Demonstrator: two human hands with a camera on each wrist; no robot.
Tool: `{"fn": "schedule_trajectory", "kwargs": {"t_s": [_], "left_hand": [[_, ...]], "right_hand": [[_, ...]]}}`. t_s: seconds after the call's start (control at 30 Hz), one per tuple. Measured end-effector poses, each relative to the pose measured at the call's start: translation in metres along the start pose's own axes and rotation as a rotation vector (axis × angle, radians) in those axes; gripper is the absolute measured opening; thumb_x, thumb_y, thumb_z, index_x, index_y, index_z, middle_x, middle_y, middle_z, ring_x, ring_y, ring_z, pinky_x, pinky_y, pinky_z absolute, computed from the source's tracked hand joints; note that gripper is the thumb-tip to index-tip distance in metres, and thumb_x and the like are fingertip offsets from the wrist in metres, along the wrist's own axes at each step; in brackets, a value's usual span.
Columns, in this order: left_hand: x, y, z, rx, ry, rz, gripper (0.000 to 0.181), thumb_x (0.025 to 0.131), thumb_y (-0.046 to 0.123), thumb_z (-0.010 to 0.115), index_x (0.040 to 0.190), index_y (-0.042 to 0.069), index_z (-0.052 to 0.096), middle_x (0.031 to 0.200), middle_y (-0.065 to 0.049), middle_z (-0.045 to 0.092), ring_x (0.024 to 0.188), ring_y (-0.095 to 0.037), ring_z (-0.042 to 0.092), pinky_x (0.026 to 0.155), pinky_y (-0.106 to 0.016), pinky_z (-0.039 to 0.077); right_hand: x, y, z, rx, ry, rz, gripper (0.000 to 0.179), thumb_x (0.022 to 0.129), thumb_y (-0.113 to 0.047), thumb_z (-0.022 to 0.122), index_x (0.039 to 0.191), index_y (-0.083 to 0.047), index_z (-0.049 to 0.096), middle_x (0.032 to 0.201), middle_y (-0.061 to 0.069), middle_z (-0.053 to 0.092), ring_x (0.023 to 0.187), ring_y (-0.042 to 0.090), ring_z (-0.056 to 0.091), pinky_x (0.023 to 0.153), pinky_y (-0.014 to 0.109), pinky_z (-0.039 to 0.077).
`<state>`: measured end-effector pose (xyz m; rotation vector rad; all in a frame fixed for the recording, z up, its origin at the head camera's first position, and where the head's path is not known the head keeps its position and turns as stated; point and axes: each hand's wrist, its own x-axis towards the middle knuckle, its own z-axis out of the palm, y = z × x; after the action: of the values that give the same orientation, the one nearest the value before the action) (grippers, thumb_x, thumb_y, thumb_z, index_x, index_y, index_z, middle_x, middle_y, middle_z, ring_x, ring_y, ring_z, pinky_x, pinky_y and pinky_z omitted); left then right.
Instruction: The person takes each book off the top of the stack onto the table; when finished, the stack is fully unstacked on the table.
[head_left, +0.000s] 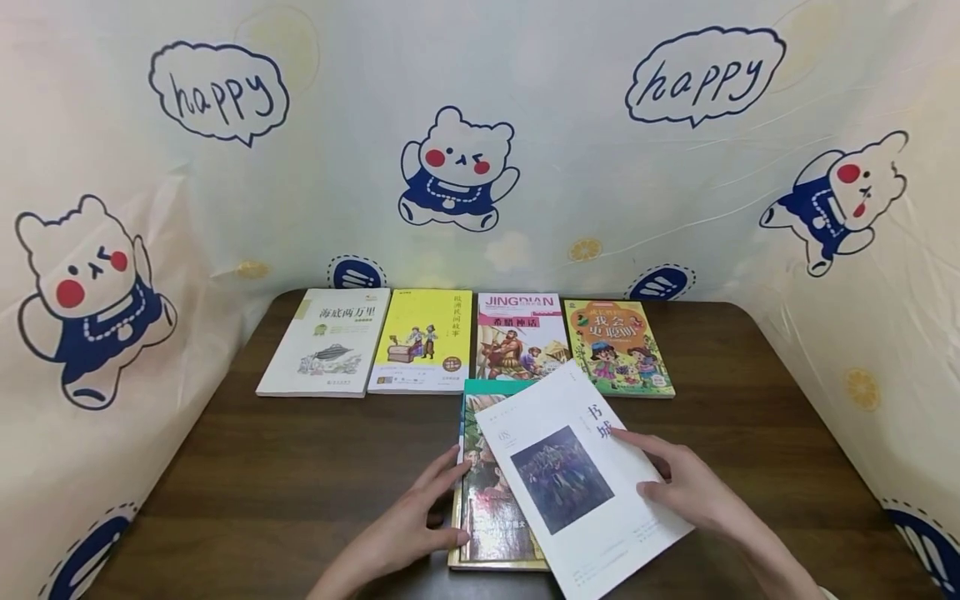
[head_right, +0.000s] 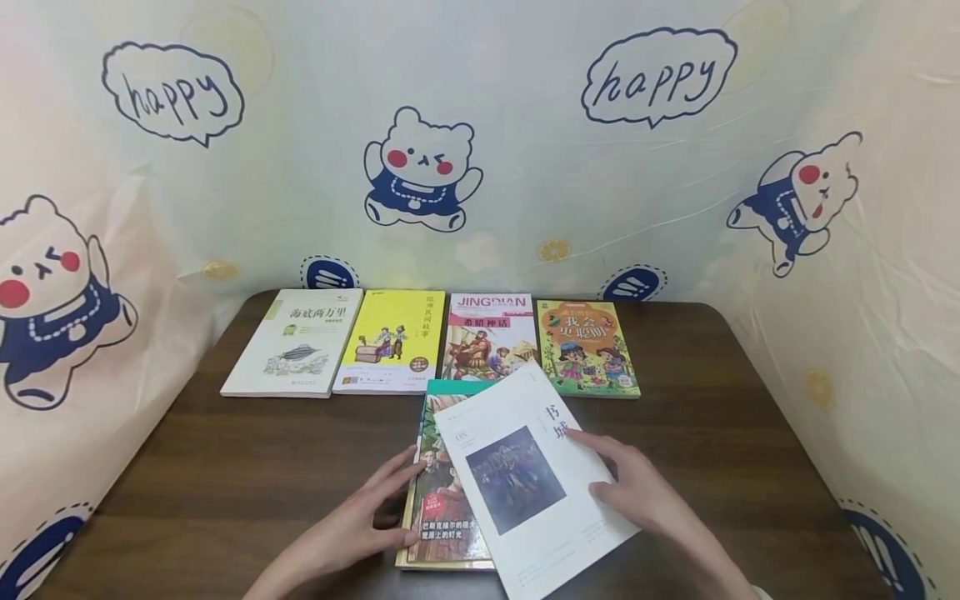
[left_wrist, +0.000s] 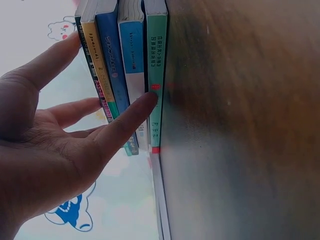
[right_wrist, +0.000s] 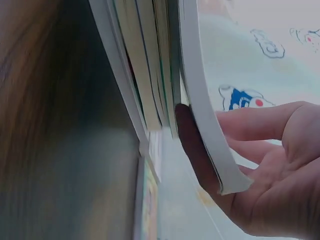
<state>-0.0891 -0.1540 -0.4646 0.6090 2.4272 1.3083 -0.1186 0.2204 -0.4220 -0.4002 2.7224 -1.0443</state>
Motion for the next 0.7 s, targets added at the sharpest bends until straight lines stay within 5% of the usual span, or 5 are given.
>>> {"fn": "schedule_trajectory", "kwargs": {"t_s": [0.17,0.27,0.5,0.7], "left_hand": [[0.001,-0.001,0.000,0.024,0.006,0.000,0.081,0.084,0.039,0.073,0.151,0.014,0.033,0.160,-0.013,0.012,0.136,-0.045,0.028,0.097,-0.056,0.043],[0.001,0.000,0.000,0.002,0.001,0.012,0.081,0.085,0.036,0.073,0.151,0.011,0.033,0.160,-0.014,0.011,0.136,-0.044,0.029,0.096,-0.052,0.046],[0.000,-0.001,0.001,-0.036,-0.012,0.014,0.081,0.086,0.032,0.073,0.151,0.008,0.031,0.160,-0.015,0.009,0.135,-0.043,0.031,0.093,-0.044,0.049],[0.000,0.000,-0.001,0.012,0.002,0.030,0.081,0.086,0.035,0.072,0.151,0.009,0.031,0.160,-0.015,0.011,0.135,-0.044,0.030,0.095,-0.047,0.047]], "right_hand": [[-0.006,0.003,-0.008,-0.065,0.015,0.032,0.061,0.075,0.002,0.076,0.133,-0.008,0.059,0.128,0.023,0.058,0.109,0.034,0.058,0.084,0.047,0.050],[-0.008,0.004,-0.013,-0.077,-0.007,0.046,0.058,0.077,0.003,0.074,0.132,-0.007,0.060,0.127,0.024,0.059,0.103,0.030,0.060,0.079,0.040,0.050],[-0.009,0.005,-0.023,0.026,-0.091,0.123,0.055,0.079,0.009,0.066,0.132,-0.003,0.058,0.119,0.022,0.061,0.078,0.021,0.057,0.061,0.025,0.047],[-0.010,0.007,-0.031,0.032,-0.078,0.135,0.057,0.078,0.009,0.069,0.132,-0.005,0.059,0.123,0.024,0.059,0.081,0.022,0.058,0.062,0.026,0.049]]}}
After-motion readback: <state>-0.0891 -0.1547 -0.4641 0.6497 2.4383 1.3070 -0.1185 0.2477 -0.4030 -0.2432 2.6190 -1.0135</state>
